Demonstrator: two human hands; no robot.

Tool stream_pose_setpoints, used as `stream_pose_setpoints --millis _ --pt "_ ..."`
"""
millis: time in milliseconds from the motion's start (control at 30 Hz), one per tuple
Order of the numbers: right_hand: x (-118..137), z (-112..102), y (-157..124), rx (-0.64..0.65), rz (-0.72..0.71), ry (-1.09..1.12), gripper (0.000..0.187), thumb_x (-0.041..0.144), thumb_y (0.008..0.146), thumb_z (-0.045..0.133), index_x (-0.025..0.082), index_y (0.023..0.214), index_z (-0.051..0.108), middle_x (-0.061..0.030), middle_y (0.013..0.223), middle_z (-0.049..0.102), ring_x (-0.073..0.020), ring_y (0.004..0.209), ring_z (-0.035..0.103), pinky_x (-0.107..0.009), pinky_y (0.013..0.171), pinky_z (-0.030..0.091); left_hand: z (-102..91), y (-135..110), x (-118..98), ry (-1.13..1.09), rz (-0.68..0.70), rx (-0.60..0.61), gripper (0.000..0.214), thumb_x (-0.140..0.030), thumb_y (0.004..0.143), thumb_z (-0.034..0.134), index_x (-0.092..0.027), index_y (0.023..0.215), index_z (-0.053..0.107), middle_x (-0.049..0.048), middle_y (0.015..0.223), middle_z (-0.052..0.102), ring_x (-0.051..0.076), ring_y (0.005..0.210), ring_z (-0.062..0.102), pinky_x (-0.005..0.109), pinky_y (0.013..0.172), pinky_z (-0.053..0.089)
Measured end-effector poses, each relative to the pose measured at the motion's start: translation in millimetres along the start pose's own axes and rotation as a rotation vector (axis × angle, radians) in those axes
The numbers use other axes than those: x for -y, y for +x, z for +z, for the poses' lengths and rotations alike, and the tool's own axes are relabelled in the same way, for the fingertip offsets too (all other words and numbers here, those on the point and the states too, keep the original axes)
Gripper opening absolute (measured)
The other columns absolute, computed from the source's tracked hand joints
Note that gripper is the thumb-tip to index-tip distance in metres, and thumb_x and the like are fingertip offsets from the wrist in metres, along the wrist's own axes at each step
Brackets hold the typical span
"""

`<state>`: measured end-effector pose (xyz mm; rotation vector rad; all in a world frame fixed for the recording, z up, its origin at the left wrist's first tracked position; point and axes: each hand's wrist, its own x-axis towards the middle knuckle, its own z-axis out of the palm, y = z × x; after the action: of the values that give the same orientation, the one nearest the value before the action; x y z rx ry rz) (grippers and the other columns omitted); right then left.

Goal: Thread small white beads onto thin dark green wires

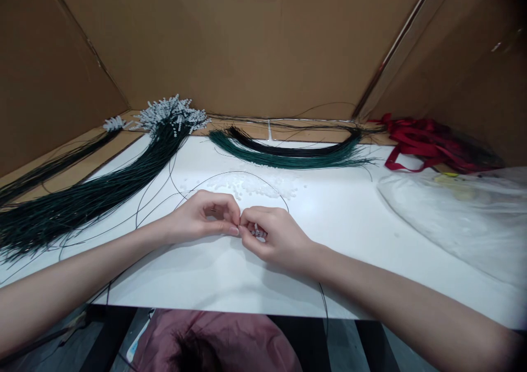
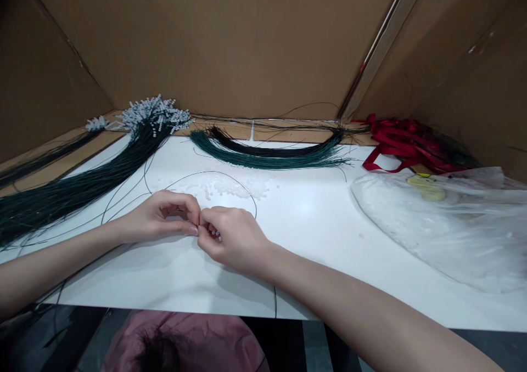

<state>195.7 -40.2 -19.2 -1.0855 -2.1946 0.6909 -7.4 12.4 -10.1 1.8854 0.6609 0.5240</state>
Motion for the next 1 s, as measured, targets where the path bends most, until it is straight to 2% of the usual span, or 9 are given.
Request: stream_pose_setpoints --millis 1000 --pt "-1.5 0.4 -0.3 0.01 0.003 -0.007 0.007 0.016 0.082 0.051 0.017 0.075 0.053 0.0023 0.069 0.054 -0.0091 0.061 0.045 -0.022 0.059 0.031 -0.6 0.1 1.3 -0.005 0.003 0.009 0.015 -0.022 0.079 0.073 -0.012 0.082 0.064 0.002 0.077 0.067 0.011 0.071 0.063 0.021 0.066 0.05"
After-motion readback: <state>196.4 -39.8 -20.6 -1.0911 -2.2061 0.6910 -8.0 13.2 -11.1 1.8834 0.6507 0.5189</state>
